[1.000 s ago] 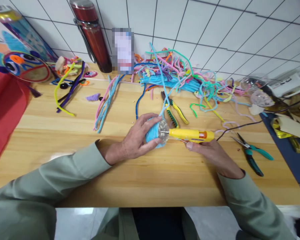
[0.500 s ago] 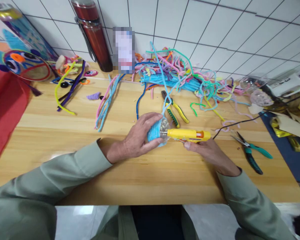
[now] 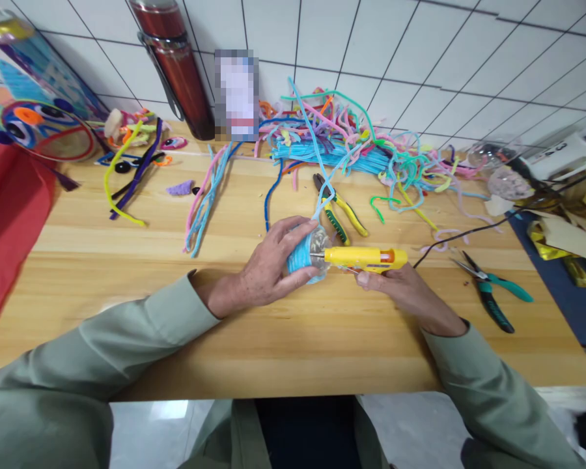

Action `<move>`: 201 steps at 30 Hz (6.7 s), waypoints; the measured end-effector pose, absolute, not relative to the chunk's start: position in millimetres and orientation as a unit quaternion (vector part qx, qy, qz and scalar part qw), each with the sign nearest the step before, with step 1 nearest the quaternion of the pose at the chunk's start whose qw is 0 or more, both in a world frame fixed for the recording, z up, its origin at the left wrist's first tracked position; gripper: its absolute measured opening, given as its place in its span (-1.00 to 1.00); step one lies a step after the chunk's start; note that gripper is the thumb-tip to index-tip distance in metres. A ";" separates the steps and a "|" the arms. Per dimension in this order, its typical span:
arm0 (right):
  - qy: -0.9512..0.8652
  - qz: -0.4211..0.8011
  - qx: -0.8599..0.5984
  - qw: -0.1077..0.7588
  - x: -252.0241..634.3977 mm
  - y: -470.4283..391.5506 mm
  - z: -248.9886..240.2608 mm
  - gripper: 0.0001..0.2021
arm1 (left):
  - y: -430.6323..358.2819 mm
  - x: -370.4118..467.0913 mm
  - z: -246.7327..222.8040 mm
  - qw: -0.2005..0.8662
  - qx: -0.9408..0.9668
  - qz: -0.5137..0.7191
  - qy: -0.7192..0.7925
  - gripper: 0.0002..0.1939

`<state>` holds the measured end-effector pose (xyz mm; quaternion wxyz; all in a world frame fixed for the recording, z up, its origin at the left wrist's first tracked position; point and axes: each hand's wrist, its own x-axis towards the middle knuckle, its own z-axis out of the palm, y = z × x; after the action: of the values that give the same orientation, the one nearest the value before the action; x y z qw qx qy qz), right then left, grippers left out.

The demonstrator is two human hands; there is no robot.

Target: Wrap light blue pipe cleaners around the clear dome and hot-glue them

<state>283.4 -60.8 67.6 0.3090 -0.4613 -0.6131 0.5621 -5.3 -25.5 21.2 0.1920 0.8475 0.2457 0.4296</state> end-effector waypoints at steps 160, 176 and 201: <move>-0.639 0.525 -0.469 0.311 288.2 -56.7 53.0 -0.50 | -25.8 -5.6 21.1 0.196 0.840 0.430 0.265 -0.29; -0.648 0.515 -0.462 0.318 287.6 -55.1 51.9 -0.51 | -25.5 -4.8 21.0 0.190 0.841 0.432 0.265 -0.30; -0.595 0.572 -0.458 0.330 289.0 -57.4 46.4 -0.45 | -24.8 -4.5 18.8 0.195 0.838 0.437 0.264 -0.30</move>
<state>289.0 -57.4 46.4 0.3300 -0.4580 -0.5948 0.5723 -4.5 -24.8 18.8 0.1952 0.8376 0.2639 0.4368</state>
